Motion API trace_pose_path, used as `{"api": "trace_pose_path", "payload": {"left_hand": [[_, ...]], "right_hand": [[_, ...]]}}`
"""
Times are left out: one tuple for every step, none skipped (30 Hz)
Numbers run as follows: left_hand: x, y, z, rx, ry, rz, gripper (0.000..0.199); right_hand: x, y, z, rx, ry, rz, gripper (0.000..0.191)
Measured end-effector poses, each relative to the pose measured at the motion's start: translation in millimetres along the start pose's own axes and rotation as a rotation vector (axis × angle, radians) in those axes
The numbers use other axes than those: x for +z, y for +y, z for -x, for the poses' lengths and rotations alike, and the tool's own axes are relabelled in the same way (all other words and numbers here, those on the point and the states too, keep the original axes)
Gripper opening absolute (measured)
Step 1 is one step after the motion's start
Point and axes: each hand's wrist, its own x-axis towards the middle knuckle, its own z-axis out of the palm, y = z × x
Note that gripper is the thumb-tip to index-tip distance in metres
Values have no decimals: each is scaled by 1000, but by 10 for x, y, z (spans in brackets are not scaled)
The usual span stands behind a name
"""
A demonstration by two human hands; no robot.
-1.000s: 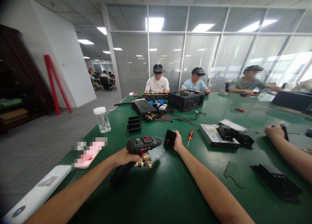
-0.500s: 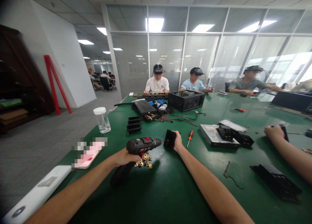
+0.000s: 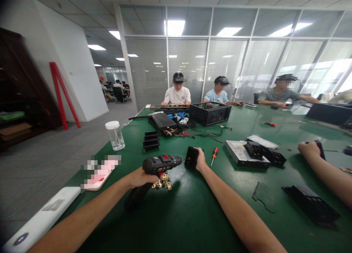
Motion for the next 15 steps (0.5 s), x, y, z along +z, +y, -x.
{"api": "trace_pose_path", "payload": {"left_hand": [[-5, 0, 0, -2, 2, 2, 14], [-12, -3, -2, -5, 2, 2, 14], [-20, -9, -4, -7, 0, 4, 14], [-28, -18, -8, -10, -6, 6, 14], [-36, -29, -12, -11, -13, 9, 14], [-44, -42, -17, -11, -21, 12, 15], [-50, -56, -21, -11, -27, 15, 15], [-56, -69, -24, -9, -31, 15, 15], [-59, -81, -27, -9, -32, 14, 15], [-62, -92, -28, -8, -30, 11, 15], [-63, -100, -29, -7, -26, 8, 15], [-64, -105, -30, -7, -22, 5, 15], [-63, -108, -30, -7, -21, 1, 16], [-62, -107, -30, -9, -21, -1, 16], [-60, -104, -29, -11, -24, -4, 16]], "right_hand": [[4, -2, 6, 2, 5, 0, 21], [7, -4, 12, 4, 11, -1, 21], [8, -5, 16, 4, 13, -1, 21], [8, -5, 19, 4, 12, -2, 21], [7, -5, 20, 1, 10, -2, 21], [5, -4, 20, -2, 7, -2, 21], [2, -2, 19, -6, 3, -1, 21], [0, -1, 18, -10, 0, -1, 21], [-2, 1, 16, -14, -1, -2, 21], [-4, 3, 14, -17, -1, -4, 20], [-5, 3, 13, -18, -1, -6, 20], [-5, 3, 11, -16, -2, -8, 21], [-4, 3, 10, -16, -1, -9, 21], [-4, 2, 9, -17, -2, -10, 21], [-3, 0, 8, -19, -4, -10, 21]]}}
